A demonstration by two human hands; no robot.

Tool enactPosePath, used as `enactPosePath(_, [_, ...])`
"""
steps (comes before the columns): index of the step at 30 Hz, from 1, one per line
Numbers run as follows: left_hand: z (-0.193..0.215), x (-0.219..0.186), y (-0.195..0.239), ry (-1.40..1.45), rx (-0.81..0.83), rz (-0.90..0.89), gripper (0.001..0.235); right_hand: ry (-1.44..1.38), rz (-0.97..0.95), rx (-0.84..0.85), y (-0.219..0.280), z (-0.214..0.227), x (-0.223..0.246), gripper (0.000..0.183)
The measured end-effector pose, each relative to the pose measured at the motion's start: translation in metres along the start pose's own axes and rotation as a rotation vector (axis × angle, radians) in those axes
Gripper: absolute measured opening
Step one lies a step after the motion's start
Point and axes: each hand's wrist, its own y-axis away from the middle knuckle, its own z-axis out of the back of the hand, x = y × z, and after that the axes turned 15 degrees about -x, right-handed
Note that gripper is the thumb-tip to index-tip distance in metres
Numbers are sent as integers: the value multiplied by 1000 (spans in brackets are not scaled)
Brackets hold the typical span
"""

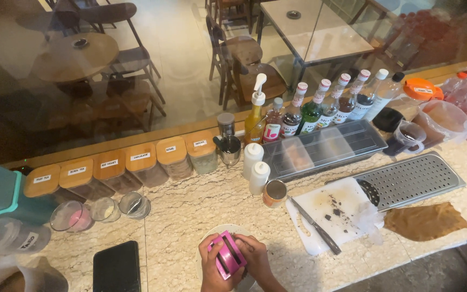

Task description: Grating a block of chocolate into a small plate using a handheld grater at a coffee shop counter.

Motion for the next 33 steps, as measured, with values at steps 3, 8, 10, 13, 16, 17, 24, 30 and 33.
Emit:
enactPosePath(3, [1,0,0,-26,-5,-25,82,65,-193,-66,-3,1,9,26])
enactPosePath(8, [-2,-3,-1,3,-29,-9,82,-31,-95,-25,10,7,38,35])
enactPosePath(10, [-2,-4,-3,-31,-48,-74,83,12,0,15,11,5,34,37])
enactPosePath(13, [-2,-10,-4,56,-29,59,74,66,17,36,4,3,18,29])
enactPosePath(16, [-2,3,3,1,-3,-64,81,96,-45,-12,0,6,-3,26])
enactPosePath(17, [-1,3,2,5,-4,-51,82,57,-102,-22,-3,7,-16,27])
enactPosePath(24, [-1,-13,-10,38,-25,-40,75,-118,-114,-48,-10,10,-49,31])
enactPosePath(30, [-2,-14,-5,52,-35,75,71,-81,-197,-141,-9,10,-31,25])
enactPosePath(33, [-5,-6,-2,-19,-57,32,73,-40,-147,-147,-5,16,-32,24])
